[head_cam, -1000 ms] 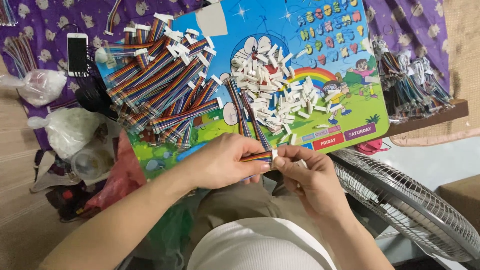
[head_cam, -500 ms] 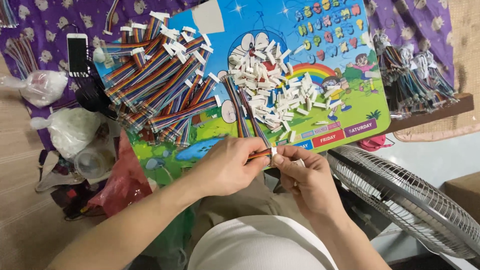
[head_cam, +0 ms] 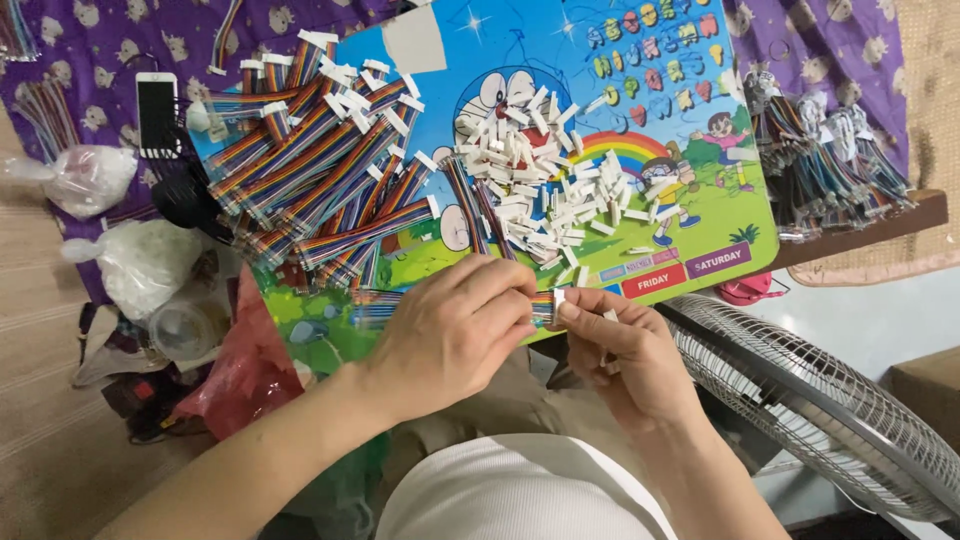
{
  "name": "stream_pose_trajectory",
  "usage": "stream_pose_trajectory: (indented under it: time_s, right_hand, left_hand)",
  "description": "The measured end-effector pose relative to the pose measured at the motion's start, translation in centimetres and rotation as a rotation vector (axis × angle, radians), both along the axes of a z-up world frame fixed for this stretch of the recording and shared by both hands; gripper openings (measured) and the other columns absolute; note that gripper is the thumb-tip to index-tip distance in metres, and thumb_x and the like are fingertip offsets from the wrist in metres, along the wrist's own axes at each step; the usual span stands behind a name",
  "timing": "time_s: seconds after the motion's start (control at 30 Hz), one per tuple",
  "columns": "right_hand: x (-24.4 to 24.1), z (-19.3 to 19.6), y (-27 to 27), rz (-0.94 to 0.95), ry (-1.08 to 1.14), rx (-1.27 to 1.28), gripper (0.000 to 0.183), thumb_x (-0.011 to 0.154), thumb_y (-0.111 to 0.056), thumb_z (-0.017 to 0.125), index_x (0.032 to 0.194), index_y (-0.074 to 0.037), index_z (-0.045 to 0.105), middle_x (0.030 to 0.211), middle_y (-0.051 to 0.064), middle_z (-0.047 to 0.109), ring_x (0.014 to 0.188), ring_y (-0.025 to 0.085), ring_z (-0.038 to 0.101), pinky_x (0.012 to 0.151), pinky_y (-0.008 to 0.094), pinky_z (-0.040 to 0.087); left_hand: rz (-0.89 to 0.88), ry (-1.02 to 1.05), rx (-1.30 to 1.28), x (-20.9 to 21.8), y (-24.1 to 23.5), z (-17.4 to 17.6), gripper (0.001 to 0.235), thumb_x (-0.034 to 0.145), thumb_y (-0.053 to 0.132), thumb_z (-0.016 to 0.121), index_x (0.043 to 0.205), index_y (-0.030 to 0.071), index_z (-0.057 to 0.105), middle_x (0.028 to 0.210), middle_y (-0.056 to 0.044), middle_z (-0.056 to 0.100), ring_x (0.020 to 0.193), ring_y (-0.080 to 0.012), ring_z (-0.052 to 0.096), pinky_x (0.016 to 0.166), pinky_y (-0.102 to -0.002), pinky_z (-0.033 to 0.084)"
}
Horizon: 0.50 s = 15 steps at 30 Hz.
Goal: The person repeatedly picks up small white plastic connectors and presses them onto the ends of multi-colored ribbon cables. They handle the cables and connectors by hand, working over a colorful children's play mat on the floor.
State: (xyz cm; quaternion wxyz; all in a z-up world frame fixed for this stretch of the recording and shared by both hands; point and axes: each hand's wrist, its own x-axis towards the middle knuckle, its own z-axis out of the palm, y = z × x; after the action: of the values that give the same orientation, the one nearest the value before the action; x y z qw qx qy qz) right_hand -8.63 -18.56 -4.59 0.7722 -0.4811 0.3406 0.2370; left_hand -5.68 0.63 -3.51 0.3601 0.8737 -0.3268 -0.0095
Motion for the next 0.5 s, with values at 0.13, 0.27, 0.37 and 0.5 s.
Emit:
stream_pose_trajectory:
  time_s: [0.13, 0.27, 0.37, 0.5]
  right_hand:
    - [-0.1, -0.4, 0.1, -0.005, 0.016, 0.017, 0.02, 0.079, -0.001, 0.07, 0.095, 0.011, 0.066, 0.054, 0.01, 0.05, 0.039, 0.009, 0.039, 0.035, 0.018, 0.027]
    - [0.1, 0.1, 0.6, -0.019, 0.025, 0.034, 0.017, 0.081, 0.0, 0.07, 0.094, 0.01, 0.066, 0.054, 0.01, 0.052, 0.038, 0.008, 0.039, 0.035, 0.018, 0.027]
    - [0.9, 0.9, 1.1, 0.046, 0.022, -0.055, 0.015, 0.082, -0.003, 0.07, 0.092, 0.009, 0.067, 0.051, 0.012, 0.051, 0.036, 0.009, 0.036, 0.034, 0.019, 0.024]
    - [0.0, -4.5, -0.2, 0.492, -0.089, -0.656, 0.029, 0.088, -0.033, 0.073, 0.095, -0.005, 0.077, 0.06, 0.012, 0.064, 0.055, 0.019, 0.055, 0.052, 0.029, 0.042]
  left_hand:
    - [-0.016, -0.007, -0.03, 0.0, -0.3, 0.1, 0.006, 0.092, 0.009, 0.061, 0.086, 0.007, 0.06, 0.103, -0.005, 0.058, 0.099, -0.0249, 0.061, 0.084, -0.034, 0.051]
    - [-0.031, -0.021, -0.051, -0.3, -0.3, -0.8, 0.008, 0.092, 0.008, 0.06, 0.085, 0.006, 0.057, 0.106, -0.006, 0.058, 0.1, -0.027, 0.06, 0.084, -0.036, 0.051]
    - [0.016, -0.009, -0.089, 0.0, 0.1, -3.5, 0.009, 0.092, 0.005, 0.059, 0.084, 0.006, 0.06, 0.101, -0.008, 0.06, 0.094, -0.027, 0.062, 0.081, -0.036, 0.053]
    - [0.166, -0.281, 0.041, 6.1, 6.7, -8.0, 0.008, 0.093, 0.004, 0.061, 0.088, 0.01, 0.06, 0.099, -0.01, 0.056, 0.095, -0.0297, 0.061, 0.085, -0.033, 0.05]
